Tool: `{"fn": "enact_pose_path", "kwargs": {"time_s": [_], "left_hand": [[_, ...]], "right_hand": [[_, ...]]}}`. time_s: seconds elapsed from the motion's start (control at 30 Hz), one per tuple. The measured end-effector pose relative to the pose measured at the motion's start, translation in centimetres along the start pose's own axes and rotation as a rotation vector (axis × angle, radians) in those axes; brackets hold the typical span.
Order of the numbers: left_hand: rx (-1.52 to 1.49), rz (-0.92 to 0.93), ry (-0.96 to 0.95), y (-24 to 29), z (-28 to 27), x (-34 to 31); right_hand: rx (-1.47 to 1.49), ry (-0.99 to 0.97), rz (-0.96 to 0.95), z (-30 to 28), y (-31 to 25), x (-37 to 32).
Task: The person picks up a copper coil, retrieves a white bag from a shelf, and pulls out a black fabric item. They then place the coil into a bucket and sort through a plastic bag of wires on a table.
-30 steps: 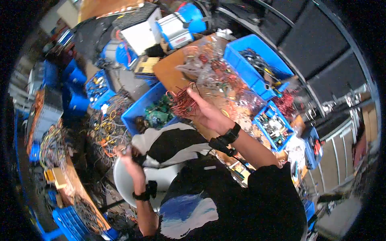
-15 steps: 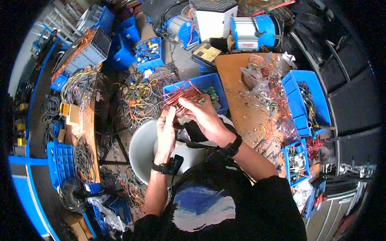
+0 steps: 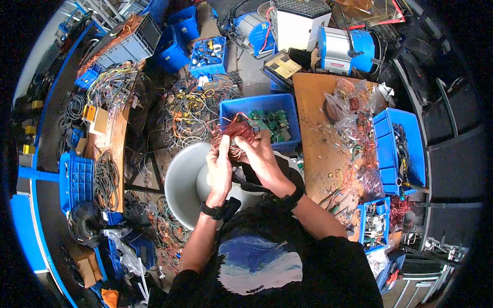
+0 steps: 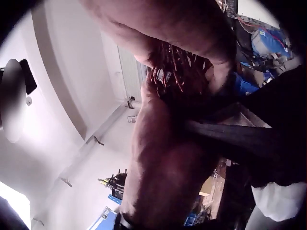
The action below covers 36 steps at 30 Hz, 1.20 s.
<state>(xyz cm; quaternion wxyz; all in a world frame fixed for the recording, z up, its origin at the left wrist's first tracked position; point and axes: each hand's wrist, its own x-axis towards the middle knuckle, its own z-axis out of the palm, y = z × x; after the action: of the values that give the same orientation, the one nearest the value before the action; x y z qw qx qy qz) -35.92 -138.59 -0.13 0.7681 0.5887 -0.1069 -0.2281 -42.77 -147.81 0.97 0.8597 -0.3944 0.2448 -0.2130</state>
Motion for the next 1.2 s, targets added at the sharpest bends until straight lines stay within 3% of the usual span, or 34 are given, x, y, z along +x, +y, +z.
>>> {"fn": "enact_pose_path", "kwargs": {"time_s": [0.13, 0.27, 0.4, 0.47, 0.53, 0.6, 0.63, 0.7, 0.83, 0.9, 0.97, 1.07, 1.2], "left_hand": [[-0.012, -0.012, -0.004, -0.7, -0.5, 0.0], [-0.070, -0.128, 0.056, -2.0, -1.2, -0.5], [-0.078, -0.123, 0.064, -1.5, -0.9, -1.2], [-0.104, -0.088, 0.079, -1.3, -0.8, -1.6], [-0.072, -0.056, 0.083, -2.1, -1.2, -2.0], [-0.039, -0.020, 0.082, -2.3, -1.5, -2.2], [-0.086, -0.035, 0.061, -2.2, -1.6, -2.2], [-0.197, -0.096, 0.011, -2.8, -2.2, -1.7], [-0.067, -0.071, -0.050, -4.5, -2.4, -2.0], [0.085, -0.024, -0.063, -6.2, -5.8, -1.2], [0.122, -0.069, 0.025, -4.6, -7.1, -0.9], [0.181, 0.062, 0.088, -3.1, -10.4, 0.7], [0.176, -0.094, 0.348, -1.4, -14.9, 1.7]], "right_hand": [[-0.059, 0.020, -0.009, -0.4, 1.7, -0.6], [-0.344, 0.017, -0.087, -2.0, 4.3, -0.3], [-0.455, -0.037, -0.144, -0.6, 2.8, -2.0], [-0.513, -0.094, -0.336, 0.2, 2.4, -2.3], [-0.481, -0.109, -0.320, -0.5, 3.3, -2.2], [-0.812, -0.099, -0.464, -1.3, 3.8, -2.0], [-0.812, -0.096, -0.465, -1.2, 3.5, -2.2], [-0.333, -0.102, -0.117, -1.0, 2.6, -2.5], [-0.033, 0.047, 0.007, -4.7, 3.8, -1.5], [0.172, 0.103, 0.083, -6.7, 3.6, -1.9], [0.085, 0.228, 0.080, -8.4, 3.1, -2.9], [0.043, 0.284, 0.081, -9.7, 1.1, -5.6], [0.099, 0.317, 0.046, -13.0, 1.7, -7.9]]}}
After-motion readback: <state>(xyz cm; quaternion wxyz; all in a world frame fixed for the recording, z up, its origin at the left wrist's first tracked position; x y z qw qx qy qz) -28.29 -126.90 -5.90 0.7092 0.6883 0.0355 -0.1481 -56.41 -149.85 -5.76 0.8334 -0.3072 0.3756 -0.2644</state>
